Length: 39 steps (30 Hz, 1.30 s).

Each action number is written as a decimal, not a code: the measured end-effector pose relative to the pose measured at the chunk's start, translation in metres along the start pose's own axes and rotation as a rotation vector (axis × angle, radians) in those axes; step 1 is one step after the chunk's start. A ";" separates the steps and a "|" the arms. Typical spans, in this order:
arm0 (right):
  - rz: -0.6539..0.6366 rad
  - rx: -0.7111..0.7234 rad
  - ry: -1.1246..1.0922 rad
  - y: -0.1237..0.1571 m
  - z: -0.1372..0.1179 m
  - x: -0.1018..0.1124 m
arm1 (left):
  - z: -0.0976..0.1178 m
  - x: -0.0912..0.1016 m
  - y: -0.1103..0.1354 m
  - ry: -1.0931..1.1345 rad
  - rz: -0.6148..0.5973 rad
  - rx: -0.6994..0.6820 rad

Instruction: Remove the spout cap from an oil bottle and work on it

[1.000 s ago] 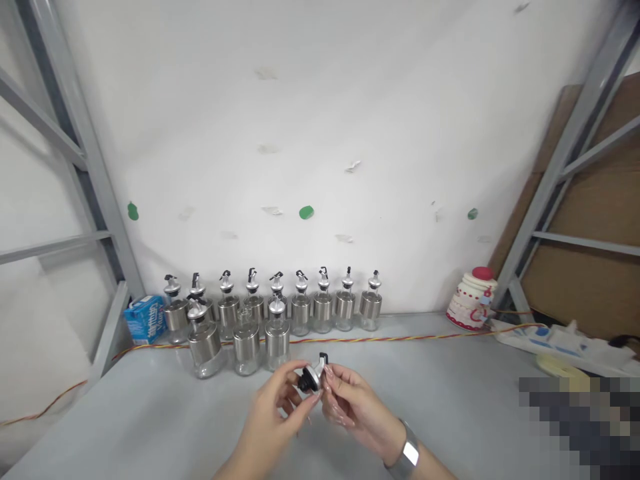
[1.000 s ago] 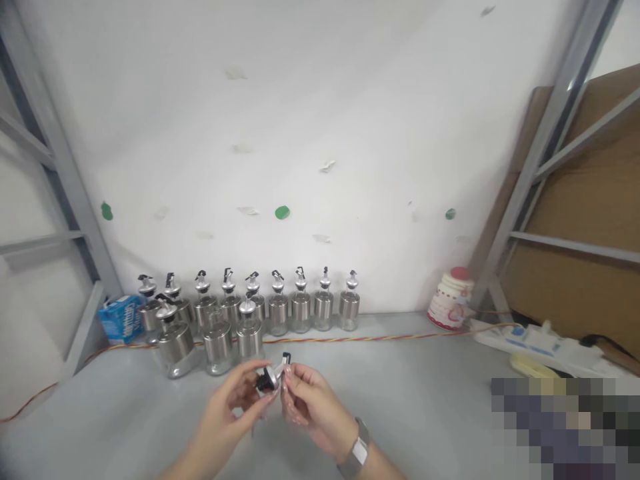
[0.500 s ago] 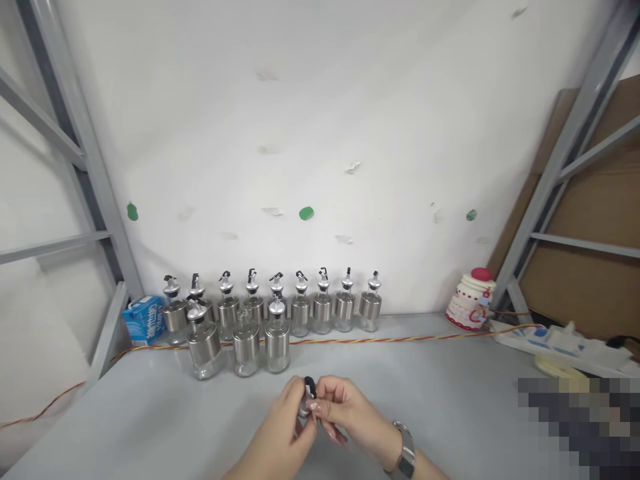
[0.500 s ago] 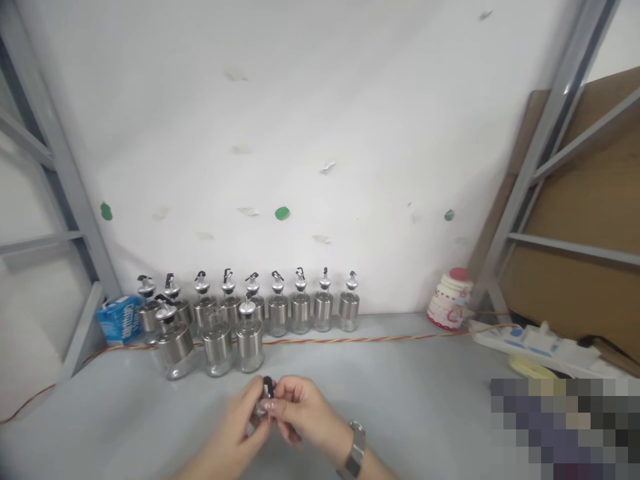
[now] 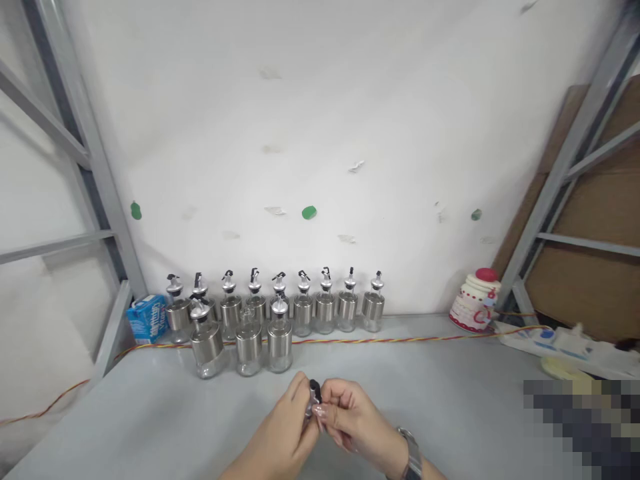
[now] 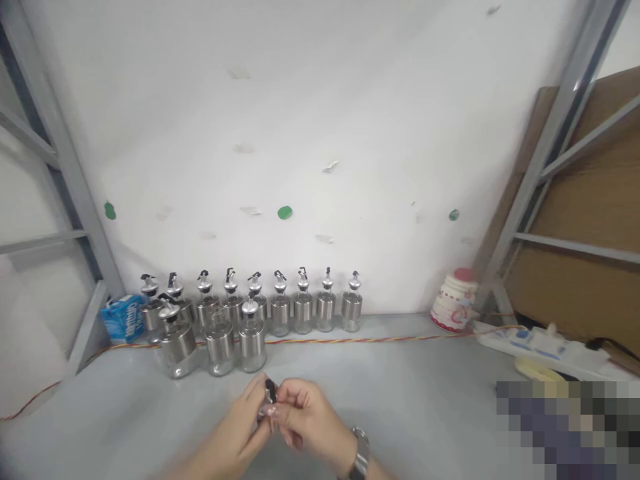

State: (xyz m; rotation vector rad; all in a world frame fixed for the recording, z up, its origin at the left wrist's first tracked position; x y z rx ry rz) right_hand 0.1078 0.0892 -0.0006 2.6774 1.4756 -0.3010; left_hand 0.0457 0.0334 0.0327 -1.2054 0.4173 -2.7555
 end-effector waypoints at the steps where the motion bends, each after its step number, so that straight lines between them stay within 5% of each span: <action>1: -0.002 0.001 0.005 0.000 -0.001 -0.001 | -0.001 0.000 0.000 -0.021 0.003 0.005; 8: -0.046 -0.009 -0.063 -0.004 0.003 0.000 | -0.011 -0.007 0.001 -0.233 0.044 0.055; 15: 0.041 -0.092 -0.064 -0.010 0.018 0.009 | -0.019 -0.016 0.000 -0.421 0.045 0.056; 19: 0.055 -0.056 0.168 -0.011 0.011 0.015 | -0.021 -0.012 -0.001 -0.472 0.081 0.055; 23: 0.229 0.085 0.509 -0.006 -0.009 0.024 | -0.018 -0.009 -0.001 -0.555 0.103 0.078; 33: 0.332 0.218 0.988 0.008 -0.031 0.014 | -0.015 -0.008 -0.001 -0.614 0.035 0.186; 39: 0.323 0.202 1.037 0.005 -0.023 0.007 | -0.026 -0.022 -0.003 -0.807 -0.022 0.168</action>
Point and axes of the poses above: each hand's wrist, its own y-axis away from the middle knuckle, its own x-axis out of the back of the hand, z = x × y, the point moved 7 cm from there along -y, towards the middle knuckle, and after that the axes turned 2 degrees about z, right-handed, at the moved point
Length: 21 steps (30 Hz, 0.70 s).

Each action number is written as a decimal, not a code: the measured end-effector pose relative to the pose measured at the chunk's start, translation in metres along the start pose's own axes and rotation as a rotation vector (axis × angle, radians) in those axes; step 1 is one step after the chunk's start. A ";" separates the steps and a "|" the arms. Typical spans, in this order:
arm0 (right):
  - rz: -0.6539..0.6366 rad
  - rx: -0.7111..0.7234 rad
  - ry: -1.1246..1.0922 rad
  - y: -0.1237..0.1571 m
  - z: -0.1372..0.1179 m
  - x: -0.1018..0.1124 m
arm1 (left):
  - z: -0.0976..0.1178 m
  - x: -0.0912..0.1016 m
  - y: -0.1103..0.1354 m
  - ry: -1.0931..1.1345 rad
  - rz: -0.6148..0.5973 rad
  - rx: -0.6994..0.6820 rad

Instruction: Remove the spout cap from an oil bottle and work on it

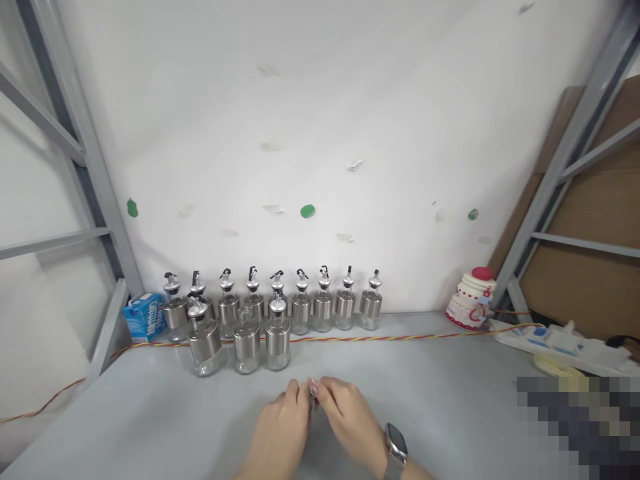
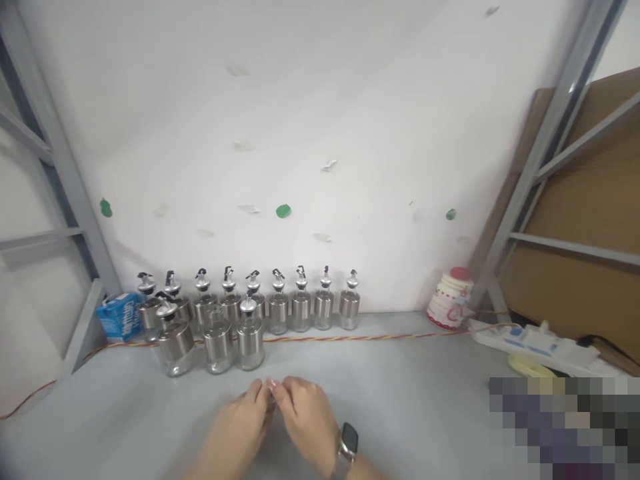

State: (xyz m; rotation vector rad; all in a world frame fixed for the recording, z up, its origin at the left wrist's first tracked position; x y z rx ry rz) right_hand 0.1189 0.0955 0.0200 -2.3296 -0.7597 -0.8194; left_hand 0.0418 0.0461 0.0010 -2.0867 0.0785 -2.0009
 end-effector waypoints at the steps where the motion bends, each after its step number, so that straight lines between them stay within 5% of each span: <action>1: 0.011 -0.017 -0.014 0.000 0.001 -0.002 | 0.001 -0.002 0.000 -0.028 0.007 -0.015; 10: 0.020 -0.286 -0.321 -0.005 0.028 -0.017 | 0.004 -0.003 0.002 -0.116 0.020 -0.009; 15: -0.010 -0.356 -0.399 -0.006 0.028 -0.017 | 0.003 -0.017 0.004 0.076 0.075 0.090; 18: -0.004 -0.294 -0.357 -0.005 0.021 -0.015 | -0.001 -0.023 0.002 0.369 0.134 0.144; 21: 0.077 -0.080 -0.241 -0.002 0.006 -0.006 | -0.012 -0.017 0.000 0.692 0.213 0.194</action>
Point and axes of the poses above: each hand's wrist, its own y-axis away from the middle knuckle, its own x-axis out of the back of the hand, z = x × y, the point moved 7 cm from there along -y, towards the middle knuckle, and after that the axes turned 2 degrees about z, right-handed, at the moved point
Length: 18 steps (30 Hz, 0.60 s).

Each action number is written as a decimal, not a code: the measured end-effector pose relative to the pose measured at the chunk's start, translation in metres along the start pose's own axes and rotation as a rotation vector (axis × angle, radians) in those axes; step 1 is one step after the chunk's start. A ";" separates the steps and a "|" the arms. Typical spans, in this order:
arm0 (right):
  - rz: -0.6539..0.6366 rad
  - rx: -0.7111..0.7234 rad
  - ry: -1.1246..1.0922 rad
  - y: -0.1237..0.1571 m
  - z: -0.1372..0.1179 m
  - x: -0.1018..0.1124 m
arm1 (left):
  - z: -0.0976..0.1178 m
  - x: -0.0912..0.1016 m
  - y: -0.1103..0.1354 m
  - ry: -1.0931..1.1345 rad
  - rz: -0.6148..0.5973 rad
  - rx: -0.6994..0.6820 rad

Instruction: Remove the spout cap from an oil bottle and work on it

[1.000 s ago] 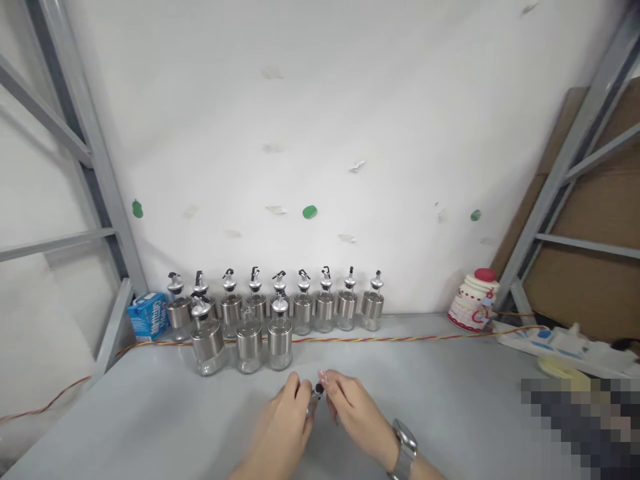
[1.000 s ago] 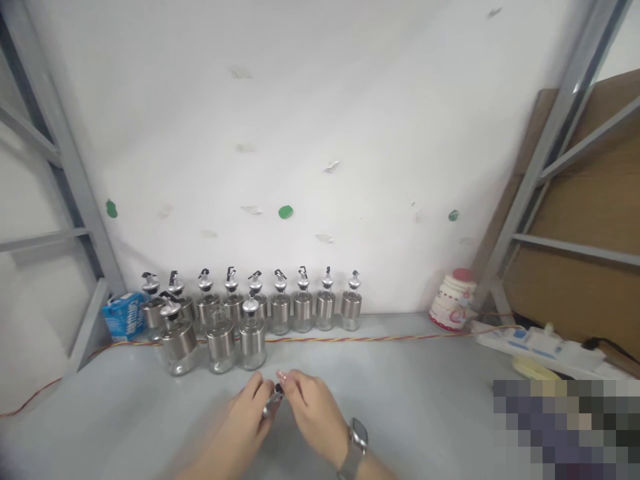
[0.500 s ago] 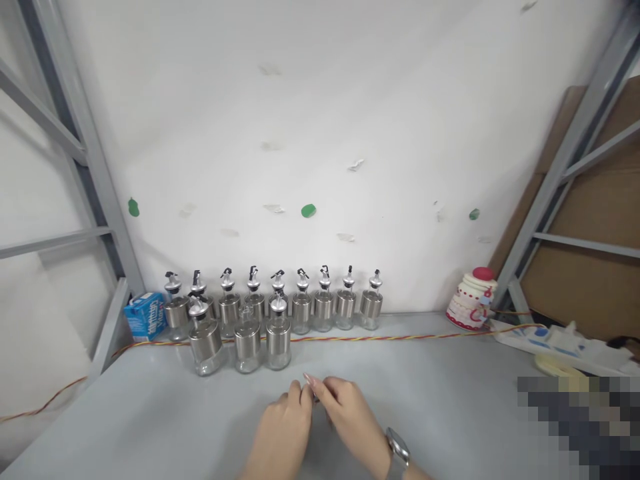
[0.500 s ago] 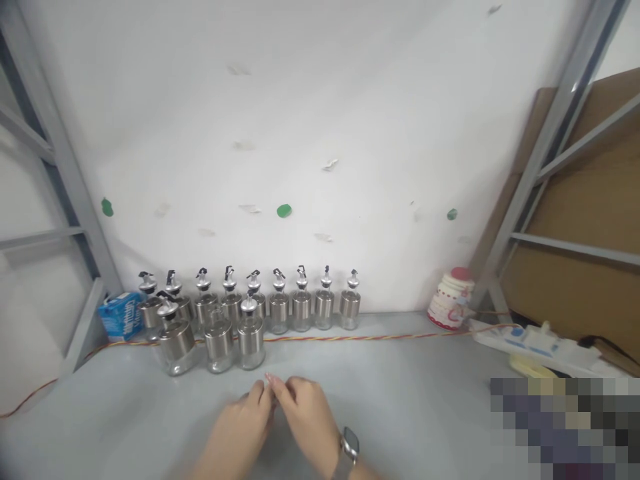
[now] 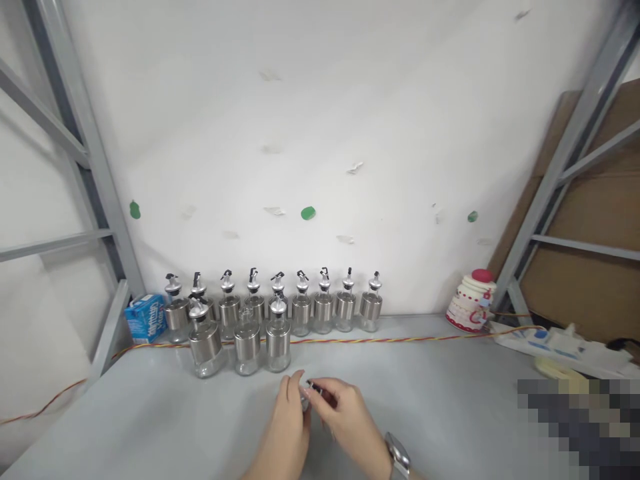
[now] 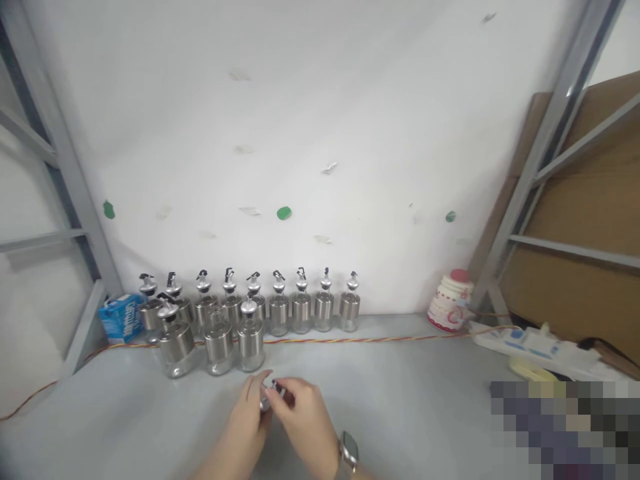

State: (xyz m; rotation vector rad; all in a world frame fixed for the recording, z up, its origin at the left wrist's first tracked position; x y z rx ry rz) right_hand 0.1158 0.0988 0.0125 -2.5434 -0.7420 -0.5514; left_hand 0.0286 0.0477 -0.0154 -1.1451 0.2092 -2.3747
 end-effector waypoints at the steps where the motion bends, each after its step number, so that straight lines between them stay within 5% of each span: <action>1: 0.026 0.096 0.052 0.002 -0.006 0.002 | 0.000 0.005 -0.002 0.089 0.004 0.016; 6: 0.090 0.409 0.240 0.015 -0.025 0.003 | 0.003 0.019 -0.004 0.224 -0.058 0.089; 18: -0.024 0.404 0.083 0.016 -0.036 0.009 | 0.008 0.011 0.002 0.156 -0.173 0.049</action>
Point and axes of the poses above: each hand's wrist, its own y-axis away from the middle knuckle, its own x-axis out of the back of the hand, z = x × y, the point moved 7 cm from there along -y, towards the middle knuckle, and after that the axes turned 2 degrees about z, right-handed, at the moved point
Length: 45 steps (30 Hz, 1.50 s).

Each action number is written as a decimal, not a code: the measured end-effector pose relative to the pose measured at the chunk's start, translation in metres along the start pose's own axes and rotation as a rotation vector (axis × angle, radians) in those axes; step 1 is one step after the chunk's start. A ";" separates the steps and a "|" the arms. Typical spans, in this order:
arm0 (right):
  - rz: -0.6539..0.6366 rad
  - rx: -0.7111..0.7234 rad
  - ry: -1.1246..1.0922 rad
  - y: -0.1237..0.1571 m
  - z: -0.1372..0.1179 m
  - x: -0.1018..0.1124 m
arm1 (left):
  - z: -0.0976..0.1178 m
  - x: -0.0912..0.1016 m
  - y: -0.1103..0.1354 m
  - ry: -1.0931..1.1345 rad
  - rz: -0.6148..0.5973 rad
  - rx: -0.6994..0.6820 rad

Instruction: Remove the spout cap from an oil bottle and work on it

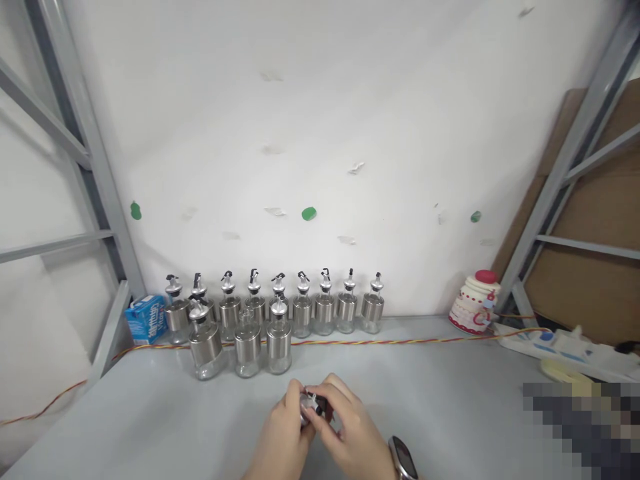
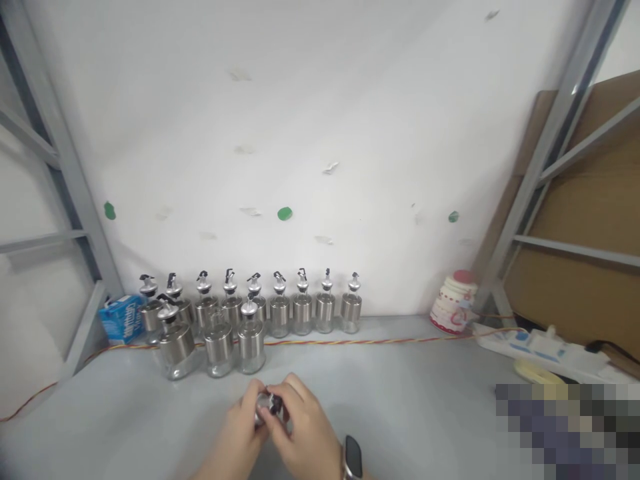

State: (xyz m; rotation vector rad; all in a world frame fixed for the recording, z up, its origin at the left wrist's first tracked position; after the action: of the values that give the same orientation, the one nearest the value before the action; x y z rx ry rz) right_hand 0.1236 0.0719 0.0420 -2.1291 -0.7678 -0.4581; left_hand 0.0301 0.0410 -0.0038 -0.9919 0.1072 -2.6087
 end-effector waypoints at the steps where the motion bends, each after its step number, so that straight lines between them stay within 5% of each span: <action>1: -0.005 0.005 0.006 0.000 -0.001 0.000 | 0.000 -0.001 0.000 0.021 -0.010 -0.009; 15: 0.094 0.026 -0.133 -0.001 0.002 0.013 | -0.004 0.008 -0.002 0.018 0.098 0.026; 21: 0.106 -0.079 -0.183 -0.004 0.008 0.013 | -0.001 0.007 -0.001 -0.029 0.087 0.022; 34: 0.187 -0.049 0.196 0.001 0.011 0.001 | 0.005 -0.001 -0.003 0.215 0.042 0.023; 45: 0.133 -0.108 0.320 -0.003 0.010 0.000 | -0.004 -0.003 -0.006 0.191 0.065 0.045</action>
State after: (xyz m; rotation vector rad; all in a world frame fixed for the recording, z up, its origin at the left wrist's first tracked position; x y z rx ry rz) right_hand 0.1222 0.0817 0.0376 -2.1186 -0.4262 -0.7601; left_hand 0.0282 0.0472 -0.0076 -0.7107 0.1252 -2.6282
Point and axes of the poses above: each hand's wrist, its own y-axis away from the middle knuckle, its own x-axis out of the back of the hand, z = x × y, the point moved 7 cm from there along -y, towards the middle knuckle, and after that the axes turned 2 degrees about z, right-handed, at the moved point
